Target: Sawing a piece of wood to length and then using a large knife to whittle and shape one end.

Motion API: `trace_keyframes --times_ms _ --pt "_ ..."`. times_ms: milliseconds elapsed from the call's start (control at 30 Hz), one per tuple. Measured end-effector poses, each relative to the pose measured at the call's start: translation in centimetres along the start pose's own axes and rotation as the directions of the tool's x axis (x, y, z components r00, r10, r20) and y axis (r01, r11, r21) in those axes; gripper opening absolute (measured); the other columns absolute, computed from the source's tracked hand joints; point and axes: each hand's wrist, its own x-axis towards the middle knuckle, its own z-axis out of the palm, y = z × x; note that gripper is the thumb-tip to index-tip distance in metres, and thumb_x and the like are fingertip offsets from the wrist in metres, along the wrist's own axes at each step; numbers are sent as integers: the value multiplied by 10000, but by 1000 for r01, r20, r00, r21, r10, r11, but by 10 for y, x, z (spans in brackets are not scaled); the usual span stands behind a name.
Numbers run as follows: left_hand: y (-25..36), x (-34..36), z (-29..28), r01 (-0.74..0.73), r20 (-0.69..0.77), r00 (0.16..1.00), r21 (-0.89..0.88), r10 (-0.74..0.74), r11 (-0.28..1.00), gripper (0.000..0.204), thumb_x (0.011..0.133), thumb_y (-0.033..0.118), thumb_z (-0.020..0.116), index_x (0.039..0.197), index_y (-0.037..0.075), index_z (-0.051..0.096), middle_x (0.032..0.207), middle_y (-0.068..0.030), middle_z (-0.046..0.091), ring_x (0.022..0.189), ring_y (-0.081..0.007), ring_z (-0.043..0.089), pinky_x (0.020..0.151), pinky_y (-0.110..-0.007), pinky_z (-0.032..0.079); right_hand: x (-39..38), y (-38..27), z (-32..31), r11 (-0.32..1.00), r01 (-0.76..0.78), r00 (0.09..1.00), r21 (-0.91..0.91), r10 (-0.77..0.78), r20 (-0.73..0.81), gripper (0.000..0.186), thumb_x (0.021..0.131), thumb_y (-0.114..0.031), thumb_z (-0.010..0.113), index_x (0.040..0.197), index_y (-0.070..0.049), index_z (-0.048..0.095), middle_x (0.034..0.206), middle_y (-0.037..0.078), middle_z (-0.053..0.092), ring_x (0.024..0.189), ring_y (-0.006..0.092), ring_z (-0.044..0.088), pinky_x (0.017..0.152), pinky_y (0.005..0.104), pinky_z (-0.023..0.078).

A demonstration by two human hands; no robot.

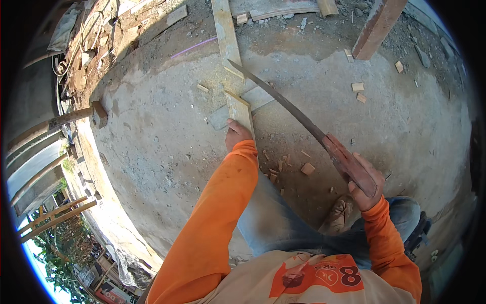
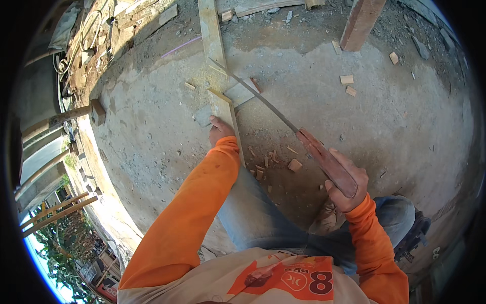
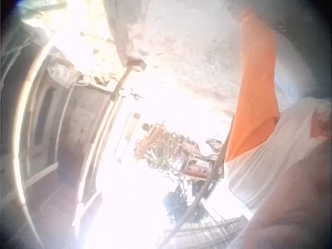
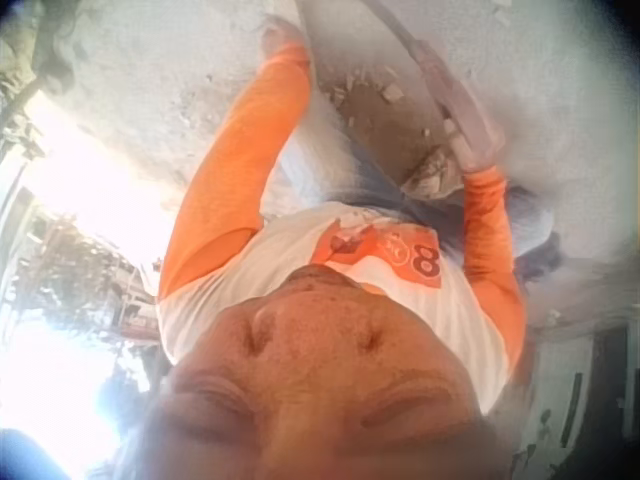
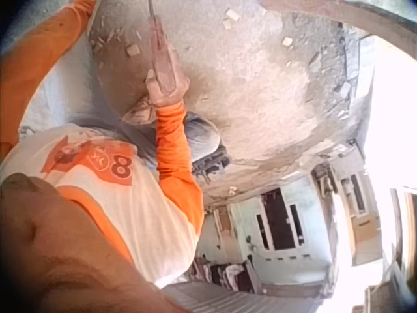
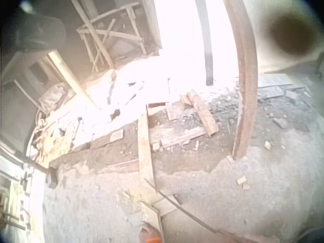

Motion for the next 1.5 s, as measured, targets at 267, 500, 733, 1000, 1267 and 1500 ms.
trace_keyframes --times_ms 267,500,733,1000,1267,1500 --pt "-5 -1 5 55 81 995 -26 -53 998 771 888 566 176 917 -20 676 916 -266 631 900 -440 592 808 -498 448 63 83 -58 406 588 799 -700 -426 424 822 537 -92 694 1313 -61 423 756 127 610 735 317 614 791 392 472" --pt "-67 89 18 314 464 879 -737 110 599 792 842 668 276 934 -14 667 974 -242 634 974 -372 586 879 -400 425 25 138 15 248 454 890 -856 -77 450 870 632 -303 722 1376 -107 315 1132 172 532 1079 326 492 886 455 379" --pt "-203 -28 -12 -473 205 851 -98 483 876 730 797 593 561 1186 -24 526 1061 -162 621 940 -251 599 853 -375 457 37 119 126 651 17 977 -759 150 149 703 737 -531 618 1247 -70 472 1215 232 465 1078 349 492 893 453 406" --pt "-167 -88 -66 -280 468 592 -644 656 712 540 777 417 695 1083 -14 581 972 -139 637 872 -204 614 764 -330 489 60 102 147 682 -611 787 401 475 393 723 781 -471 662 1279 -21 394 1155 134 532 1050 280 546 865 437 478" --pt "-108 -173 -56 -492 -35 771 -667 636 560 490 779 425 691 1065 38 600 949 -97 628 864 -220 602 755 -336 485 65 91 78 497 -89 946 863 314 -83 572 783 -246 719 1244 -84 421 1211 102 505 1133 304 491 945 560 384" --pt "-101 -160 -14 556 374 781 -782 500 -282 899 692 560 703 1332 64 313 1349 -154 350 1246 -304 378 1024 -511 316 36 84 50 309 -48 962 950 272 -40 602 794 -317 699 1263 -80 404 1266 104 462 1203 337 421 995 558 329"
